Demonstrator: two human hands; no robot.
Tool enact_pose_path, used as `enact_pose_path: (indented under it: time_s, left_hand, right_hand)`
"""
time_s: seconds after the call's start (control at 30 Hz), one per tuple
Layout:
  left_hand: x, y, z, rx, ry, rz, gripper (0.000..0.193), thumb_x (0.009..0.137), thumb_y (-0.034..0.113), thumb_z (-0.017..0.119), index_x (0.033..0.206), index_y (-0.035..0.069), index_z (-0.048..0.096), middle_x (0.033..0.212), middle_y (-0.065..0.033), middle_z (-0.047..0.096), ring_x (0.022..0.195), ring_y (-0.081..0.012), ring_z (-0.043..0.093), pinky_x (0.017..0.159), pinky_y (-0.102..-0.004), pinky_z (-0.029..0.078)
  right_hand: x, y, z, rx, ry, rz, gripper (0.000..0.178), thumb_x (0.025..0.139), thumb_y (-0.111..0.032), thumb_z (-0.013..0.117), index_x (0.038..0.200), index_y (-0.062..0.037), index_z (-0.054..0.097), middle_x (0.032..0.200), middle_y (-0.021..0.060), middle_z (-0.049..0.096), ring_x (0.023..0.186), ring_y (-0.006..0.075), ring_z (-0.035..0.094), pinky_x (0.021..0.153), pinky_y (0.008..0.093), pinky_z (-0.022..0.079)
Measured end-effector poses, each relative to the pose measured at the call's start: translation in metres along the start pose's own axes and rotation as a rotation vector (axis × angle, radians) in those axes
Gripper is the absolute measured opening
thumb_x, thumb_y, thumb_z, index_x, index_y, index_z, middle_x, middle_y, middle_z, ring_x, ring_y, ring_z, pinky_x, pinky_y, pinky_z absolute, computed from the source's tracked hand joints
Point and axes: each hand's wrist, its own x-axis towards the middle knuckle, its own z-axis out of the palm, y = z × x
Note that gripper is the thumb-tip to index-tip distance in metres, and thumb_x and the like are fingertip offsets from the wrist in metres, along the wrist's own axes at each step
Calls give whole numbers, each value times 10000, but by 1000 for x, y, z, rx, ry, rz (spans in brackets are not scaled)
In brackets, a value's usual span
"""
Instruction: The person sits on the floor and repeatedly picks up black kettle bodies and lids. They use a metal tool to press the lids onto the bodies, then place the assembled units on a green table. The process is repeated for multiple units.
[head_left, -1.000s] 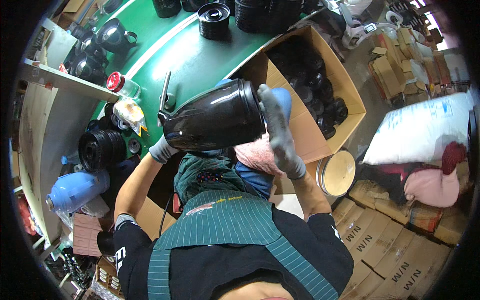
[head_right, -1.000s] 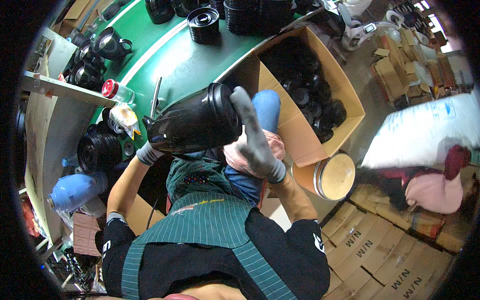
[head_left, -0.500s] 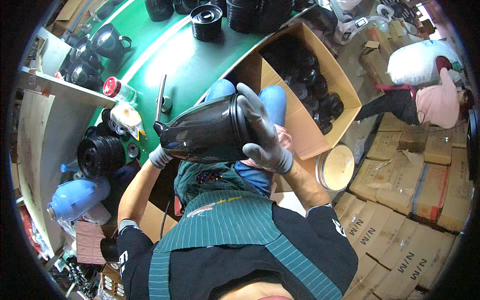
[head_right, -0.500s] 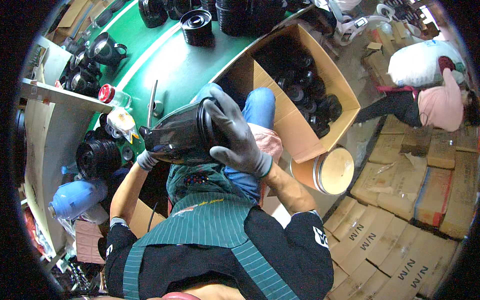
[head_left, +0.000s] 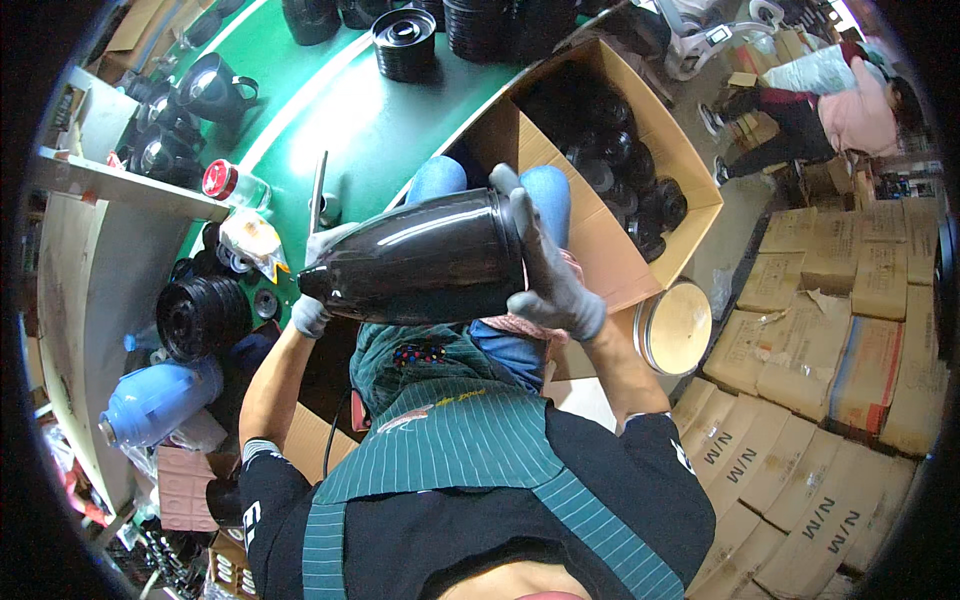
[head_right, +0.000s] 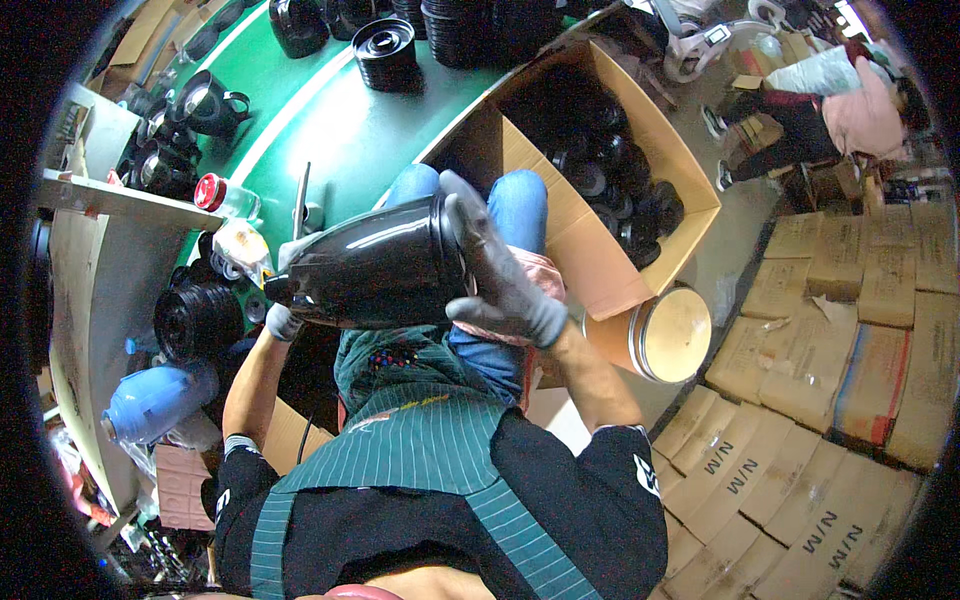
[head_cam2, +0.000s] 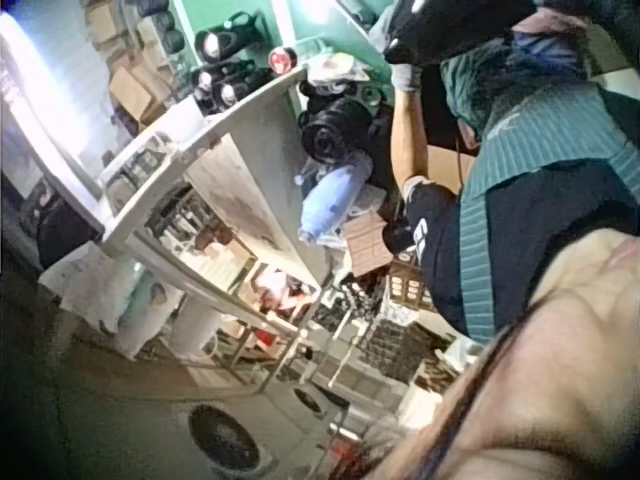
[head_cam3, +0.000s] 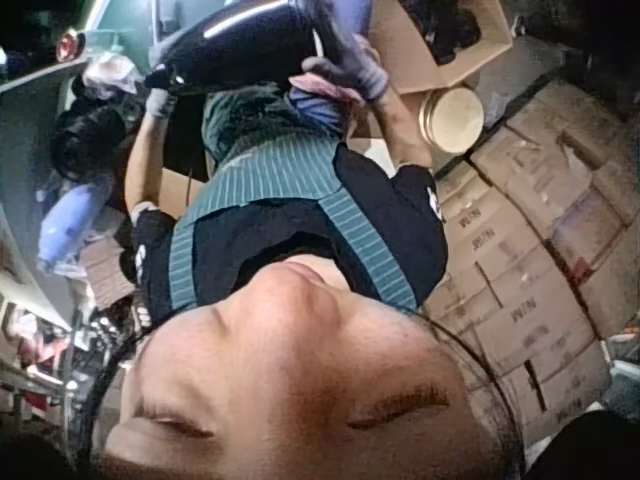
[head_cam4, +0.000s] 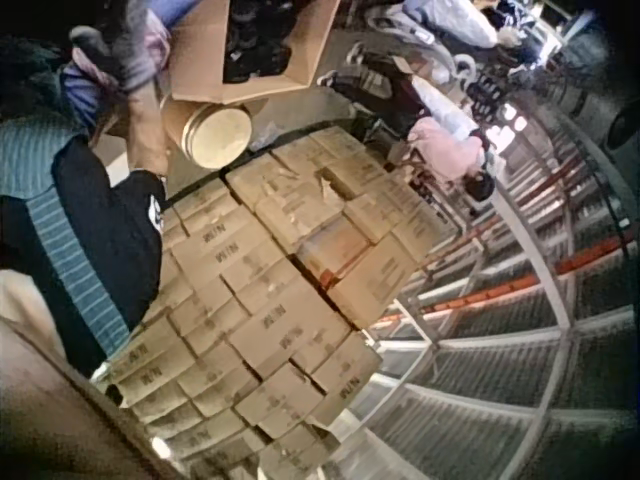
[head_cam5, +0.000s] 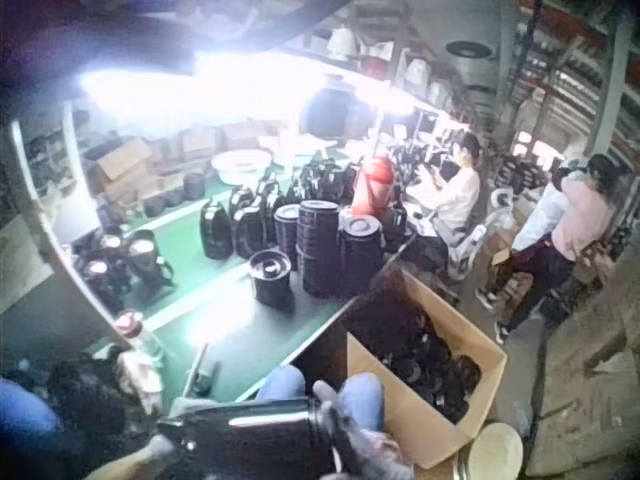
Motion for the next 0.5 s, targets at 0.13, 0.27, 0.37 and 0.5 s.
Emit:
enact_pose_path:
  time_s: [0.13,0.27,0.37,0.5]
  left_hand:
    - [-6,-1,-3,407,92,319,372,854,225,741,1149,2,778,1016,-161,777,970,-332,775,861,-413,597]
    - [2,-16,-17,451,-49,369,348,876,147,711,1180,-6,782,1077,-157,802,1013,-310,779,902,-420,598]
    - [8,-31,-1,57,-12,63,263,916,132,701,1114,-27,768,991,-61,787,888,-177,722,813,-324,567]
    - [13,-17,9,76,-8,109,229,902,160,727,1036,-25,751,891,-59,765,824,-155,695,786,-320,552]
  right_hand:
    - [14,4,13,539,105,538,903,1090,-685,432,1673,-5,318,1706,234,376,1551,309,416,1298,412,277]
    - [5,-12,-29,369,-266,1037,871,1108,-672,383,1625,28,376,1677,205,408,1496,316,466,1303,373,289]
    - [-3,-23,-27,-35,15,381,987,1049,-739,455,1714,-60,189,1778,187,145,1623,333,199,1330,447,206]
    - [5,-17,6,148,96,108,1050,1056,-725,448,1740,-45,33,1818,183,43,1676,338,86,1353,468,88]
